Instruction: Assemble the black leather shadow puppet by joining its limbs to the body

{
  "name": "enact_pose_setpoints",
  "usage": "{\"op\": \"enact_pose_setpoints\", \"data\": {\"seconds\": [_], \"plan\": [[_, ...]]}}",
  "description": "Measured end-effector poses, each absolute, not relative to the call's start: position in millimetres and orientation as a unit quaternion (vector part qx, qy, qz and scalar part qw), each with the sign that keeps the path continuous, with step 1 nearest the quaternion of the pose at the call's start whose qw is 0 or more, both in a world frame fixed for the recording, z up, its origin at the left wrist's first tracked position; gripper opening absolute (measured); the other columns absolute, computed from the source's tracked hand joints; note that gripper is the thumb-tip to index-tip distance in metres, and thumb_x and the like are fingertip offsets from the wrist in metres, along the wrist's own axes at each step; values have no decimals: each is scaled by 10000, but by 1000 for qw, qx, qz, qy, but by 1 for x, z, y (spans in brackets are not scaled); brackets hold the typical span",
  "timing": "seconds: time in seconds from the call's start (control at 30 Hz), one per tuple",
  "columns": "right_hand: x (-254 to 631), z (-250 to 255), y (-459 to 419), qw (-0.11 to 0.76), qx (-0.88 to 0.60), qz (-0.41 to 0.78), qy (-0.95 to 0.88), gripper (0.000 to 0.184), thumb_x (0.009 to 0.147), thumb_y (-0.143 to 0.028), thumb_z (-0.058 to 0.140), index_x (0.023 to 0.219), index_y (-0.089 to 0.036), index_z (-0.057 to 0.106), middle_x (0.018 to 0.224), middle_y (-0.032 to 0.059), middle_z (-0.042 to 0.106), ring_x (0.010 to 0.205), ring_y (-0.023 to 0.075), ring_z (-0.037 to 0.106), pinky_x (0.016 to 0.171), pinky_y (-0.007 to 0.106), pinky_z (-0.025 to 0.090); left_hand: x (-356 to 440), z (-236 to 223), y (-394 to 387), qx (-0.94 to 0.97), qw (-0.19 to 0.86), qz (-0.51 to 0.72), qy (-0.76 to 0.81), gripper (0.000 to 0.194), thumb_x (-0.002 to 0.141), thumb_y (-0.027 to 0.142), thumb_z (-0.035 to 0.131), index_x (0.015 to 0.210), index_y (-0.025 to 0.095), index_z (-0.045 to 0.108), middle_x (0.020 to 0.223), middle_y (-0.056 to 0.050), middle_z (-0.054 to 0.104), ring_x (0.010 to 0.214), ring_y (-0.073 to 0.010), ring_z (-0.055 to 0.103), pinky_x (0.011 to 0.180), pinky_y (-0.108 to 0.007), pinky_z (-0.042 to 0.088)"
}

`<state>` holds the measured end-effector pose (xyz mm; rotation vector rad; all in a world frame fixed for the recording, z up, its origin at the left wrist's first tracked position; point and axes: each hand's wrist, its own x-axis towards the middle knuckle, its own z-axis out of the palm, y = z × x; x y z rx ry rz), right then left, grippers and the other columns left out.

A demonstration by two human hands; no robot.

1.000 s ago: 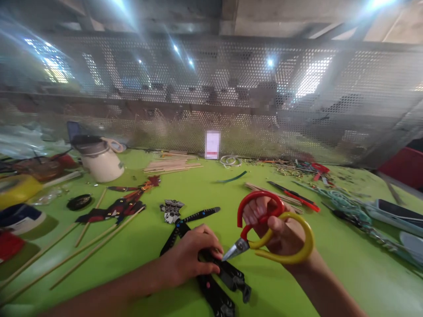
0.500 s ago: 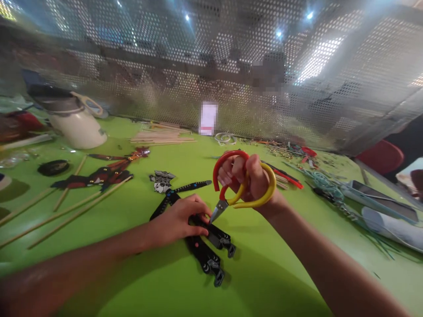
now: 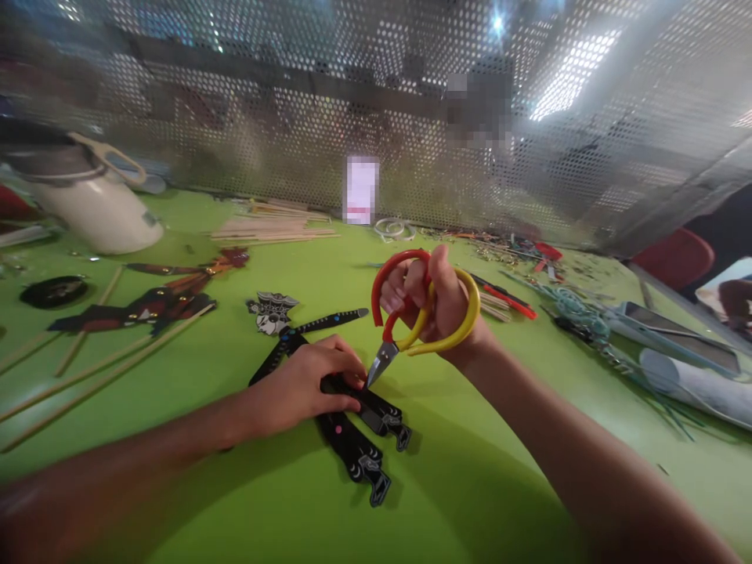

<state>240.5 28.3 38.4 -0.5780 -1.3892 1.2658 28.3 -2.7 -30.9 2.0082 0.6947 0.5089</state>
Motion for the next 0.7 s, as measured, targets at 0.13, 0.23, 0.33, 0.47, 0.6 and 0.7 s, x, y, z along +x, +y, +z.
{"op": "enact_pose_setpoints", "data": {"seconds": [0.13,0.23,0.33,0.47,0.6,0.7], "plan": [[241,37,29,560,-242,544,-577,693,884,-725,509,451,-192,418,538,-10,374,518,125,428,530,294,421,28,-30,-2,821,452,211,279,252,824,320,791,1013,172,714,1058,-57,624,903,-165,663,900,-308,519],[239,38,27,552,-239,536,-592,692,886,-718,513,447,-193,409,544,-8,388,518,126,426,535,299,434,29,-30,-2,825,443,205,284,231,821,304,794,994,174,713,1039,-55,637,916,-179,654,879,-307,515],[236,41,24,545,-234,526,-610,681,876,-713,538,452,-194,415,559,-9,405,518,123,429,559,313,466,29,-32,-2,817,454,208,290,225,801,291,810,970,179,713,1038,-50,619,881,-169,654,862,-300,523],[232,46,16,548,-231,516,-617,612,905,-630,567,487,-195,463,574,-7,411,551,134,479,571,315,483,29,-37,-2,798,481,223,287,216,797,280,811,961,188,704,1045,-41,591,874,-161,658,836,-290,546],[234,54,9,499,-209,499,-677,540,892,-566,620,509,-204,506,570,-11,417,531,129,472,564,325,494,29,-39,-3,785,505,234,270,218,794,203,804,976,169,689,1054,-45,570,871,-149,666,809,-275,563],[233,58,10,455,-201,494,-713,444,880,-469,655,534,-218,533,586,-10,473,553,136,507,586,335,518,29,-39,-3,798,494,233,254,219,801,203,795,988,165,686,1037,-46,577,867,-152,654,809,-290,562]]}}
